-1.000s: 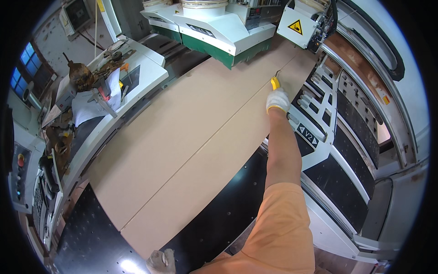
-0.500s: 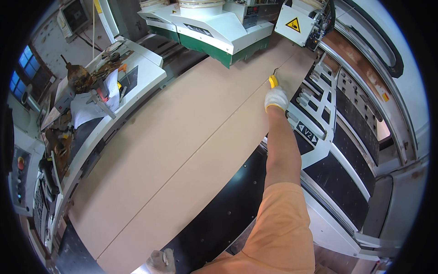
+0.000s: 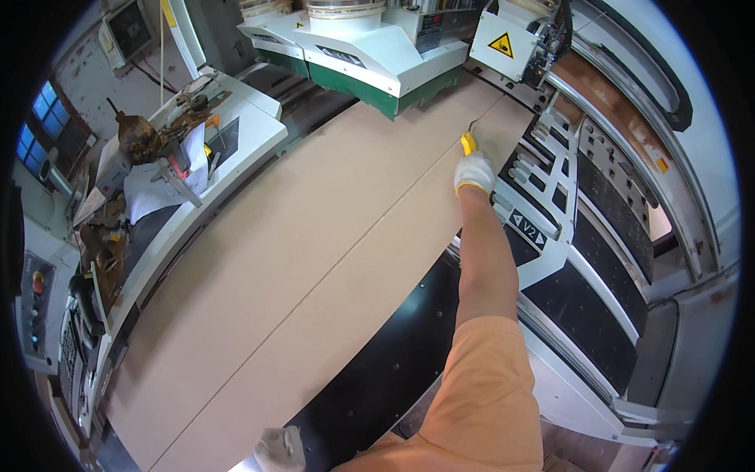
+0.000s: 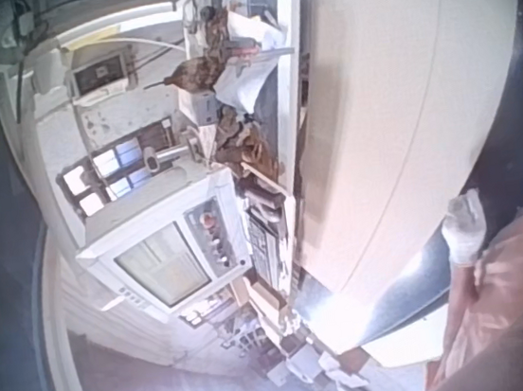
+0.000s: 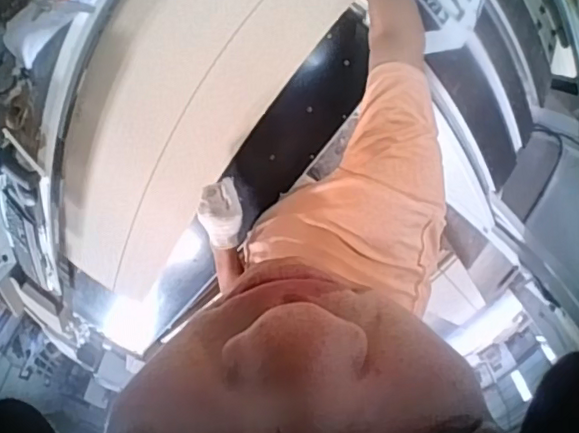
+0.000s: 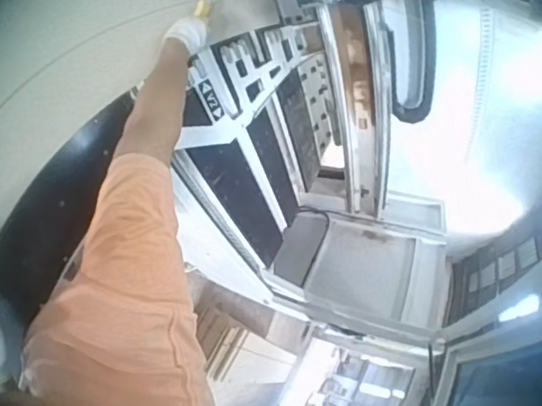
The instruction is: The person repeatedly picks up large wood panels from a stack, places them on a CNC machine bed, and uses a yellow pry bar to lift and remove them. The person stacks the removed panels on the floor and repeats the cycle with new panels.
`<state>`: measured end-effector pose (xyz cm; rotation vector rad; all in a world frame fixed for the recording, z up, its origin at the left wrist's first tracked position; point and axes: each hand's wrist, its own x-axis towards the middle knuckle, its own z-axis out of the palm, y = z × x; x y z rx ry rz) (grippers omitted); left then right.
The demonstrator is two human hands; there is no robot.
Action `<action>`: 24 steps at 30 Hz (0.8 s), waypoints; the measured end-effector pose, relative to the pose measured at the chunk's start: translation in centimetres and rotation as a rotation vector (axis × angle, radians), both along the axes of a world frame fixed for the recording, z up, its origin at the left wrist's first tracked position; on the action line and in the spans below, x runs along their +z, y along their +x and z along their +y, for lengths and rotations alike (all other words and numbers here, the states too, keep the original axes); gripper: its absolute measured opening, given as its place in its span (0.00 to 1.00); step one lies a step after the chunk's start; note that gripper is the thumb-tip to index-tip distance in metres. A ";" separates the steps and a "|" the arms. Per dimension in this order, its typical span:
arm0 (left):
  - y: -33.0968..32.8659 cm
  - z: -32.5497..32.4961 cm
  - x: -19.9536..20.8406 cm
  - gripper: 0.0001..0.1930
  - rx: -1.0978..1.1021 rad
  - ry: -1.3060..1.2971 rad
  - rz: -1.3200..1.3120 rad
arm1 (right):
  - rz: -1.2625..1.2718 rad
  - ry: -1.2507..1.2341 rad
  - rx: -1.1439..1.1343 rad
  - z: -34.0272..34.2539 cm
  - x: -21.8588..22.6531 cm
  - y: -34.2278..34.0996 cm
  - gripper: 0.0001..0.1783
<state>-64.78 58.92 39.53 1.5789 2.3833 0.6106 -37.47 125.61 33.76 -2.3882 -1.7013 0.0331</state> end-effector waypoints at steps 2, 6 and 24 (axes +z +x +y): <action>0.0 0.0 0.3 0.11 0.087 -0.039 -0.055 | 0.011 -0.020 -0.012 -0.7 0.4 0.0 0.20; -0.5 0.5 0.2 0.13 0.086 0.078 0.109 | 0.144 0.002 0.023 -4.2 1.8 0.2 0.21; -13.4 -0.7 -6.4 0.12 0.152 0.048 0.308 | 1.388 0.443 -0.132 -48.5 -9.2 7.6 0.18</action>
